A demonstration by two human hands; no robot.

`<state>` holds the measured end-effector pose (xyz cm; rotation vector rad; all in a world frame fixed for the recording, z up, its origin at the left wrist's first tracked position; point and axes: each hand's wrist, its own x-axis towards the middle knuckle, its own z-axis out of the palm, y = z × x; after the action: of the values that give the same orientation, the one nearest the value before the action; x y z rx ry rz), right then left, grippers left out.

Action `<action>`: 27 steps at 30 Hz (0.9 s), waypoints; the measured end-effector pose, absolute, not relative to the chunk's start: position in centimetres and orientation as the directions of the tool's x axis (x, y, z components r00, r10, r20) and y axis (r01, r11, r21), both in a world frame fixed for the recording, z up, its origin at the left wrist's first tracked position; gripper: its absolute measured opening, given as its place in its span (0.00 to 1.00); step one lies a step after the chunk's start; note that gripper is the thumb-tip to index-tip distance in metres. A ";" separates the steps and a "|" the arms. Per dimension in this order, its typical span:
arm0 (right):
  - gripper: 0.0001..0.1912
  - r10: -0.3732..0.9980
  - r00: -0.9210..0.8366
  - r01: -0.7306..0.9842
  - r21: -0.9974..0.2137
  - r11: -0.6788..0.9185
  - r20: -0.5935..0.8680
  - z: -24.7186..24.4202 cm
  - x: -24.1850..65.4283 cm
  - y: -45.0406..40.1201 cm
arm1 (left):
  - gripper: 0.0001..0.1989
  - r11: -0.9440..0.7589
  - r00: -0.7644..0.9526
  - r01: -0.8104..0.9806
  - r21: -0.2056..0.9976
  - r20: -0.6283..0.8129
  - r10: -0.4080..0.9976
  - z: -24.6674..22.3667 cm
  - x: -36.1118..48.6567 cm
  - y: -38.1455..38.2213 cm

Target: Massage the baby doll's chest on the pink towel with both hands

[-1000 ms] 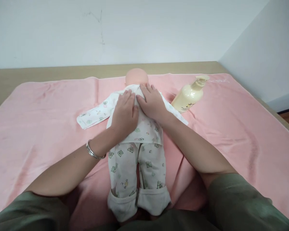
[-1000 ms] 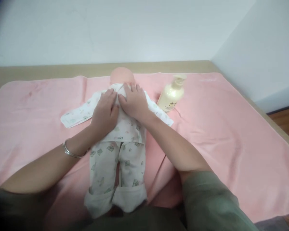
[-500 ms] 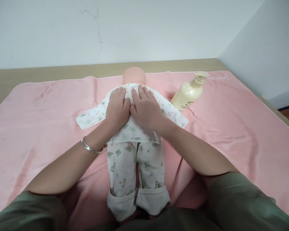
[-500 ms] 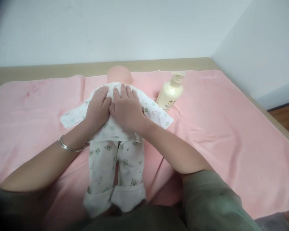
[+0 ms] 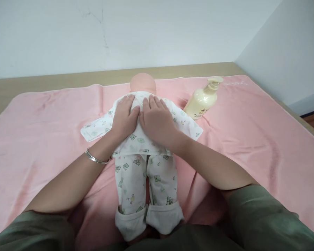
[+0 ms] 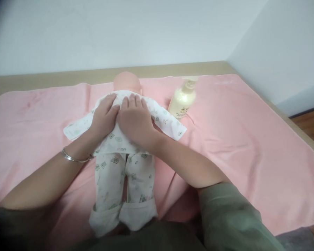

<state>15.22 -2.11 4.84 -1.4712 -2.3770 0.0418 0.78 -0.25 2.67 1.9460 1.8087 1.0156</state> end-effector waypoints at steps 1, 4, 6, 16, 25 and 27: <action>0.30 0.854 -0.440 0.845 -0.194 0.499 0.279 4.8 15.1 -2.5 | 0.26 -0.188 -0.034 0.742 0.643 0.315 0.948 2.6 0.7 -0.1; 0.29 0.824 -0.498 0.796 -0.234 0.558 0.270 4.9 15.1 -2.0 | 0.25 -0.224 -0.021 0.755 0.616 0.364 0.931 2.4 0.8 -0.4; 0.30 0.852 -0.472 0.799 -0.298 0.522 0.227 5.1 15.4 -0.7 | 0.25 -0.207 -0.029 0.785 0.583 0.369 0.929 2.5 1.2 -0.9; 0.31 0.893 -0.388 0.868 -0.234 0.437 0.228 5.3 15.6 -0.3 | 0.30 -0.194 -0.042 0.739 0.645 0.333 0.942 2.6 2.2 -2.3; 0.31 0.840 -0.492 0.819 -0.206 0.536 0.230 5.1 15.0 -1.8 | 0.28 -0.127 -0.085 0.738 0.663 0.277 0.957 3.0 0.9 -0.6; 0.32 0.874 -0.448 0.826 -0.287 0.485 0.188 5.4 15.5 -0.3 | 0.27 -0.149 -0.056 0.784 0.603 0.307 0.950 3.3 1.3 -1.2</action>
<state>15.45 -0.28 5.37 -1.4358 -2.4259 0.2202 1.32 -1.22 3.33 1.9745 1.8712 0.9990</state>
